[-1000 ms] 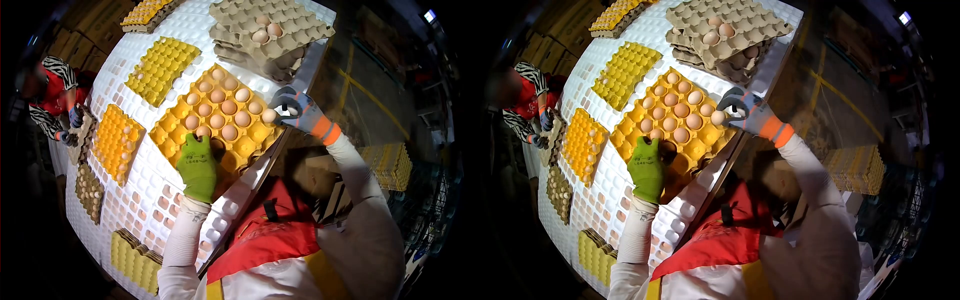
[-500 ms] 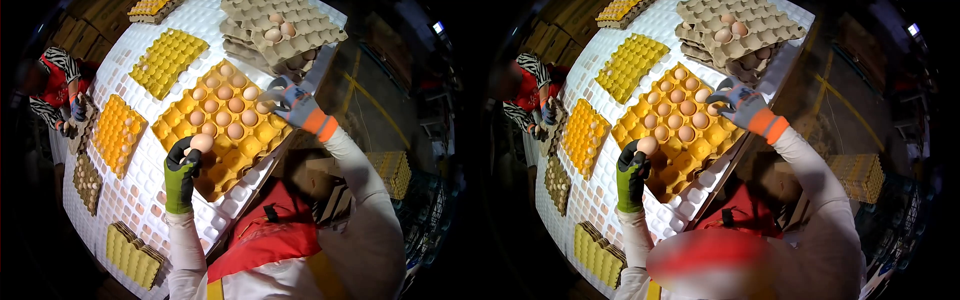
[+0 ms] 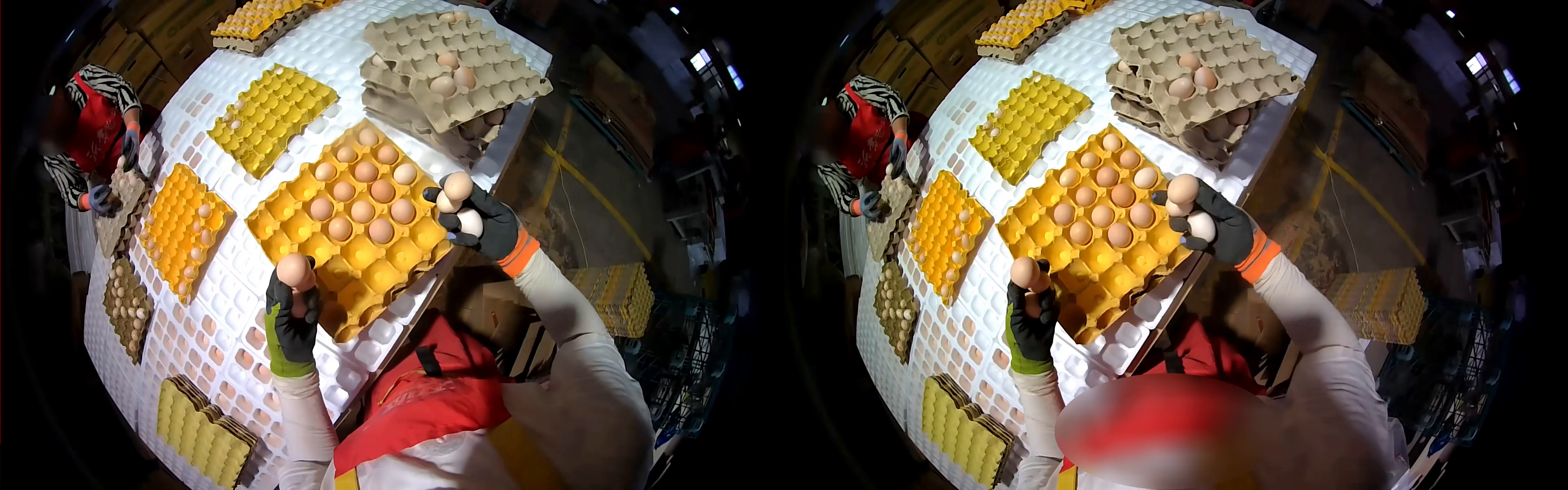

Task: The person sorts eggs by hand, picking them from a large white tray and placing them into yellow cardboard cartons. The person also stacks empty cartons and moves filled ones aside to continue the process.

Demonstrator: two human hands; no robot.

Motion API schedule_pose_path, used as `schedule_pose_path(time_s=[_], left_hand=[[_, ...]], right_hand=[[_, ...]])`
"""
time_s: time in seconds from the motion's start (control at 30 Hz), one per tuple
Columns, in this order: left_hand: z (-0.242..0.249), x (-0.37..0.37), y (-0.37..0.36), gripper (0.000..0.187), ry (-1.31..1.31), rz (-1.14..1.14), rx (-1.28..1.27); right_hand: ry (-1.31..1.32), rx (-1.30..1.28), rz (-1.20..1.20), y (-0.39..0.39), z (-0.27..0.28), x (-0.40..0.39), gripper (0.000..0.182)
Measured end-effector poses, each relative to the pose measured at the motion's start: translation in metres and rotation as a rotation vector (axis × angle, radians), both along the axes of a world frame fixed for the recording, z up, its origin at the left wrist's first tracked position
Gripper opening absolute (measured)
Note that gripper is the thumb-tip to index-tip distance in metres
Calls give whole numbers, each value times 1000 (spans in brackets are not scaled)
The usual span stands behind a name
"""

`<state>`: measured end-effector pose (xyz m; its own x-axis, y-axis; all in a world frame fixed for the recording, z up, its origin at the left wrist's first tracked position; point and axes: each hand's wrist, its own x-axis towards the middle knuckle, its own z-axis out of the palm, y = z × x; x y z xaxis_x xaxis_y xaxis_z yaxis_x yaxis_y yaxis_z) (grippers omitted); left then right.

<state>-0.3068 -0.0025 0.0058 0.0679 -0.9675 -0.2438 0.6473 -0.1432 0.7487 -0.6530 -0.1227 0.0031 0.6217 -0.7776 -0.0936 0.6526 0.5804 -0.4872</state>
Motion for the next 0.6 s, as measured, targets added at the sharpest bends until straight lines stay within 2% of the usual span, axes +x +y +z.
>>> schedule_pose_path(time_s=[0.1, 0.23, 0.33, 0.43, 0.47, 0.57, 0.6], left_hand=[[-1, -3, 6, 52, 75, 18, 45], [0, -2, 19, 49, 47, 15, 54], [2, 6, 34, 48, 80, -8, 36], [-4, 19, 49, 45, 88, -1, -12], [-6, 25, 57, 44, 77, 12, -29], [-9, 43, 82, 44, 79, 111, 0], [-16, 52, 93, 43, 93, 169, 24]], right_hand=[[2, 112, -49, 18, 11, 15, 45], [247, -51, -98, 40, 24, 35, 47], [85, -140, -45, 51, 28, 50, 56], [368, -442, -63, 69, 28, 78, 60], [269, -457, -43, 73, 23, 86, 66], [435, -456, 15, 93, 35, 117, 66], [461, -457, 23, 103, 33, 127, 55]])
